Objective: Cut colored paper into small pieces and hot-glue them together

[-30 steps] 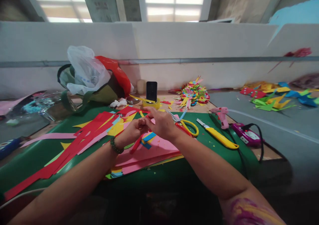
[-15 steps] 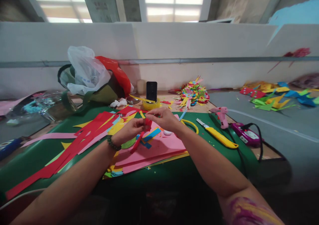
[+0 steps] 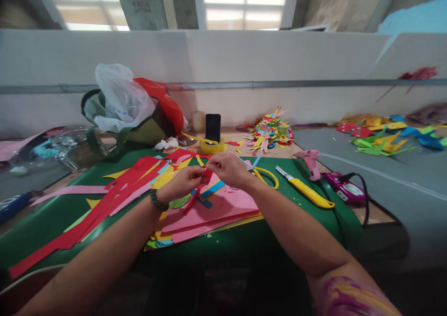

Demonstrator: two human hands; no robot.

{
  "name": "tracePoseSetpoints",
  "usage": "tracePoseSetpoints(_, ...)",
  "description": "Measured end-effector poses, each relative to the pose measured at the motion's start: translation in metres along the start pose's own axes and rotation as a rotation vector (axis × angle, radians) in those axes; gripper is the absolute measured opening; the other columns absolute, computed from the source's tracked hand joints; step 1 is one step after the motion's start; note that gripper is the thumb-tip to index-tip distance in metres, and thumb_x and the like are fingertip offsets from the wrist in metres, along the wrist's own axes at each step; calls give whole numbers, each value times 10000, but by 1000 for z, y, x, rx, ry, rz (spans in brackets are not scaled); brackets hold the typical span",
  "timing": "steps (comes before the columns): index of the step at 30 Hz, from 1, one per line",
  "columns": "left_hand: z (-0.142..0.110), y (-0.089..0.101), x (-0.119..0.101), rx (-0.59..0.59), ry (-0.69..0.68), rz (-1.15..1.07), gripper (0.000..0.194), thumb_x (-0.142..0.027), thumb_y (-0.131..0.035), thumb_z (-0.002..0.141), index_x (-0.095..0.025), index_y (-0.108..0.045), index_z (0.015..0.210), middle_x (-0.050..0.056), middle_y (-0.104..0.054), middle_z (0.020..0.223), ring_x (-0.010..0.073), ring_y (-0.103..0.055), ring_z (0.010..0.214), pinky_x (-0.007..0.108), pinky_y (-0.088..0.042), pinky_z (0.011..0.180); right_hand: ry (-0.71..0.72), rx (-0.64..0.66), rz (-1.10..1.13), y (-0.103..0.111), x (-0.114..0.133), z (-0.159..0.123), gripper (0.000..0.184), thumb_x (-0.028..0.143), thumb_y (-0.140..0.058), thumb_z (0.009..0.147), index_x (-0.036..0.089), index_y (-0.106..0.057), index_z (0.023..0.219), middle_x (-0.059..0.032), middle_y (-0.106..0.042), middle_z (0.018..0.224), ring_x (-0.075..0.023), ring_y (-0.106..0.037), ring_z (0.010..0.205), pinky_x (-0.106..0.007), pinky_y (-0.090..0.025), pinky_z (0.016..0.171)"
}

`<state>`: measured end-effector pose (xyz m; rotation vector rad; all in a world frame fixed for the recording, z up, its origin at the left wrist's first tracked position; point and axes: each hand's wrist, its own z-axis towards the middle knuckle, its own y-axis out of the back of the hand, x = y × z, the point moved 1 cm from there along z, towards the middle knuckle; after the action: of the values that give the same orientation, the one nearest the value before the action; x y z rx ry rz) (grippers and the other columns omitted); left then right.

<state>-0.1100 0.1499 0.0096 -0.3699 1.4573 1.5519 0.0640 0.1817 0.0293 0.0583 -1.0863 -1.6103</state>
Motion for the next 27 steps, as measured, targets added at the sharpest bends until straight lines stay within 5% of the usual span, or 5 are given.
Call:
tracePoseSetpoints(4,0,0,2,-32,1,-50,132,-132,-542,705,-140,-657,642,24,-659,664,146,-578,667,234,-461,630,-9,-21,46,-5,5,-1,177,175,-574,858,163,-718,756,-45,-708,771,-154,-635,713,-272,-480,668)
tracePoseSetpoints(9,-1,5,-1,32,76,-354,139,-271,-694,696,-133,-689,686,24,-669,657,149,-586,651,261,-480,658,-106,75,377,7,1,1,301,315,-475,948,186,-732,1038,-79,-730,1052,-186,-667,968,-309,-542,760)
tracePoseSetpoints(18,-5,10,-12,146,121,-491,331,-449,-817,636,-137,-714,672,19,-651,654,127,-544,648,255,-451,675,-154,142,701,11,-9,5,324,357,-791,714,179,-764,984,-40,-769,908,-167,-700,824,-320,-564,778)
tracePoseSetpoints(27,-6,8,-15,193,113,-525,330,-447,-824,622,-140,-710,656,29,-658,658,135,-550,656,258,-457,684,-113,156,603,11,-4,5,244,346,-795,708,165,-788,872,-36,-763,801,-146,-680,710,-259,-539,659)
